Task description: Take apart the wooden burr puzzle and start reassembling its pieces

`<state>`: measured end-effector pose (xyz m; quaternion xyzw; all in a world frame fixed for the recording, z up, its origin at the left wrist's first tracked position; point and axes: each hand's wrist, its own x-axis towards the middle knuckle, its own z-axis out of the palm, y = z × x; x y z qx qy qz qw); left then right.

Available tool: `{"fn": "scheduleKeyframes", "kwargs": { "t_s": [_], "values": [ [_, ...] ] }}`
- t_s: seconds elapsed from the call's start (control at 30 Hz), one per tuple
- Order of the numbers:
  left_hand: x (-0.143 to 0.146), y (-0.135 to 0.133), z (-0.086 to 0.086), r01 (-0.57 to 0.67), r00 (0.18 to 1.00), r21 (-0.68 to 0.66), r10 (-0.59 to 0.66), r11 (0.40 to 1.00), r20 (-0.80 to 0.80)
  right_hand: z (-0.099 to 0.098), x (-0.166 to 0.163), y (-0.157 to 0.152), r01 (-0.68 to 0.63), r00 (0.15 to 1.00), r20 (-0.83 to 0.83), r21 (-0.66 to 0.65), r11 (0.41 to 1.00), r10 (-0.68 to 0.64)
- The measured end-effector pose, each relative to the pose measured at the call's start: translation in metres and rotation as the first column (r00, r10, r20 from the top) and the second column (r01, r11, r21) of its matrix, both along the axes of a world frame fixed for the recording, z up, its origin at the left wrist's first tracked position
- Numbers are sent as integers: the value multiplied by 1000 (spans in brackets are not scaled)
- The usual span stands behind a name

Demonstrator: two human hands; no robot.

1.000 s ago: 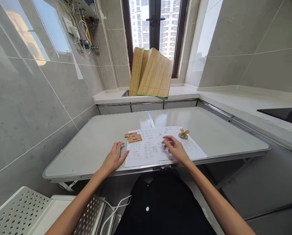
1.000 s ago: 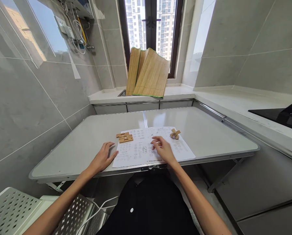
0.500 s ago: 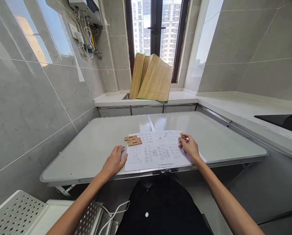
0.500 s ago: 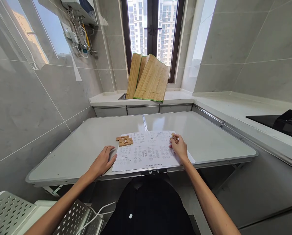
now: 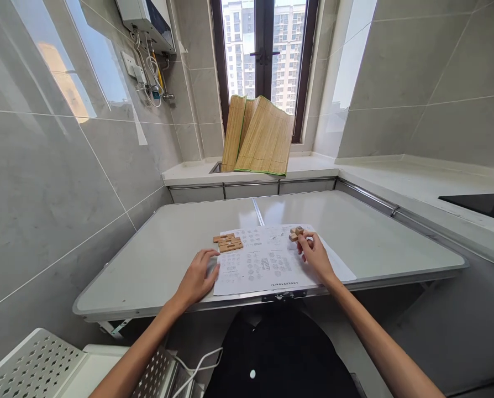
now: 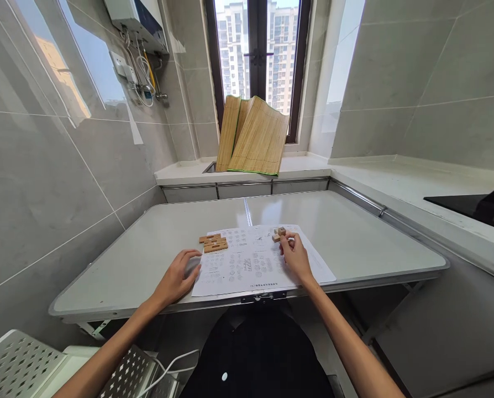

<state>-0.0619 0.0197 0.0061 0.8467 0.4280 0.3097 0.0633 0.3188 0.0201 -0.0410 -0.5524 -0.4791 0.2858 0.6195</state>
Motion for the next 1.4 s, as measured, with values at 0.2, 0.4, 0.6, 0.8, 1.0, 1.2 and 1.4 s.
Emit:
{"fn": "scheduleKeyframes", "kwargs": {
  "t_s": [0.2,0.4,0.6,0.8,1.0,1.2,1.4],
  "values": [
    [33,-5,14,133,975,-218,-88,967,205,11,-61,-13,-332,943,-39,-32,943,330],
    [75,4,18,362,812,-591,67,721,580,40,-111,-34,-513,858,20,-21,858,513],
    [84,-2,23,504,743,-614,58,607,667,40,-120,-39,-582,811,69,13,813,580],
    [77,-5,20,436,778,-537,-3,723,628,34,-114,-31,-697,710,-155,-13,717,687],
    [75,-6,13,464,775,-473,-85,749,626,43,-104,-32,-793,609,-90,-77,604,788],
    [76,-11,11,363,813,-388,-84,847,577,34,-110,-34,-515,797,358,-22,857,487],
    [78,-15,10,276,820,-316,-51,908,570,26,-124,-39,-269,871,451,102,958,196]
  ]
}}
